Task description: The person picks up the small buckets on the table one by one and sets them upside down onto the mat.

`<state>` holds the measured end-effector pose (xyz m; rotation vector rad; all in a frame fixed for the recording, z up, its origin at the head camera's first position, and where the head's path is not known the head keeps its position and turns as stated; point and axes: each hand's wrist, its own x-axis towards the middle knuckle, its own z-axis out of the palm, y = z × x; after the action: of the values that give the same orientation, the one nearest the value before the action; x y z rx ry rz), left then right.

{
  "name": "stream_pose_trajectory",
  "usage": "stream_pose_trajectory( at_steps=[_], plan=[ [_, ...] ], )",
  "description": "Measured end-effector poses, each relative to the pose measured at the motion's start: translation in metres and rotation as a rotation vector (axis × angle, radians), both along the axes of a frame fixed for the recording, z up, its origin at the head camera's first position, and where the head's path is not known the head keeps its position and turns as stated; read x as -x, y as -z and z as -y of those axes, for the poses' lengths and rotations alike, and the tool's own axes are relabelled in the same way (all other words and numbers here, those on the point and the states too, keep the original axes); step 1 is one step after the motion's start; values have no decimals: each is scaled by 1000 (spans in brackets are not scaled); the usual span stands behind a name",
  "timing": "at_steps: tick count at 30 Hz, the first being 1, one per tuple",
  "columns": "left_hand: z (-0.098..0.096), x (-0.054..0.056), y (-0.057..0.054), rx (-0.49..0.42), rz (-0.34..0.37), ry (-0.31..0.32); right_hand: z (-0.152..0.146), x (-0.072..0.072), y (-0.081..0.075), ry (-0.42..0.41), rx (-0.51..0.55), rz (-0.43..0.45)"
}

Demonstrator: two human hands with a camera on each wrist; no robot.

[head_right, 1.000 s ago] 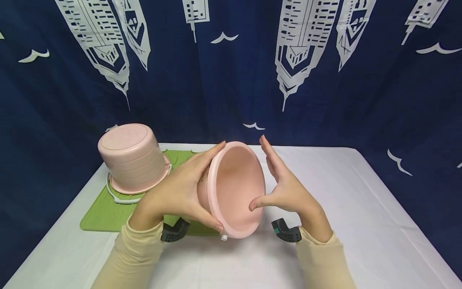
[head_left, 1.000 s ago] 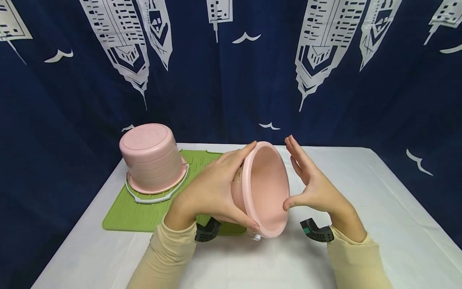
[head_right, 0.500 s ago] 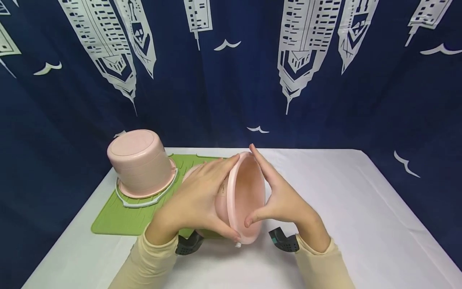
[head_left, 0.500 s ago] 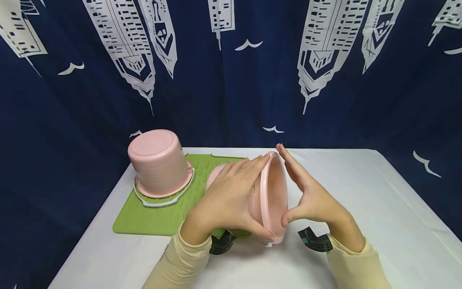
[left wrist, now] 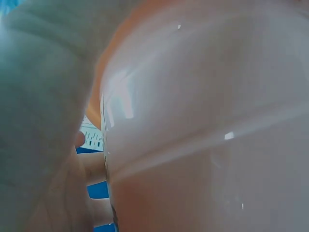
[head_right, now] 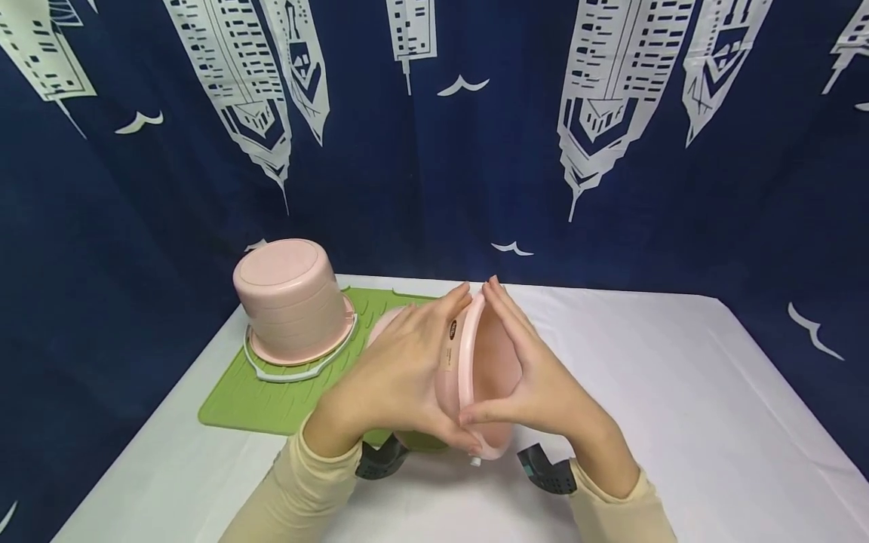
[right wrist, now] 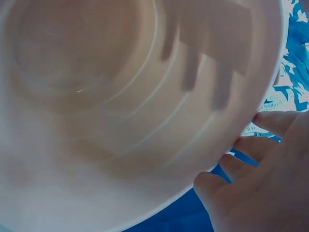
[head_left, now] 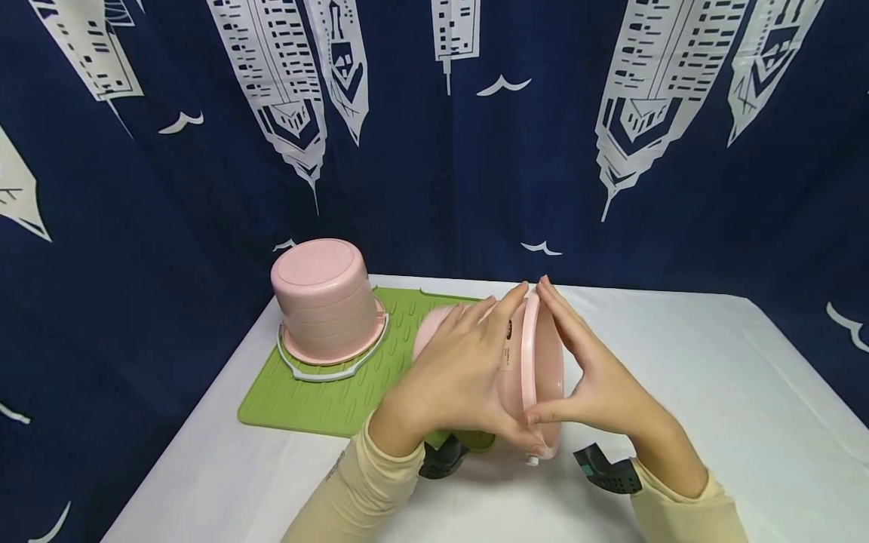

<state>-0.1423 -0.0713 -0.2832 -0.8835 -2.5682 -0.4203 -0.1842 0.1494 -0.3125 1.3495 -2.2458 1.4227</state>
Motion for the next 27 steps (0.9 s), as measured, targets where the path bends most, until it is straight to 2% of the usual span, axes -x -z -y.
stream_pose_trajectory(
  at_steps=[4,8,11,15,21,24,27],
  plan=[
    [-2,1,-1,7,-36,2,2,-1,-2,9,22,1],
    [-1,1,-2,11,-40,3,3,-4,-4,60,-11,6],
    [0,1,-1,1,-37,10,4,-4,-5,43,-14,13],
    [1,1,0,-21,-30,20,9,-2,-6,-85,63,85],
    [0,1,1,-55,-36,37,15,-4,-3,-315,249,318],
    [-1,2,1,-61,-45,56,16,-6,-1,-372,318,389],
    [-3,4,2,-64,-58,74,15,-8,0,-395,358,440]
  ],
)
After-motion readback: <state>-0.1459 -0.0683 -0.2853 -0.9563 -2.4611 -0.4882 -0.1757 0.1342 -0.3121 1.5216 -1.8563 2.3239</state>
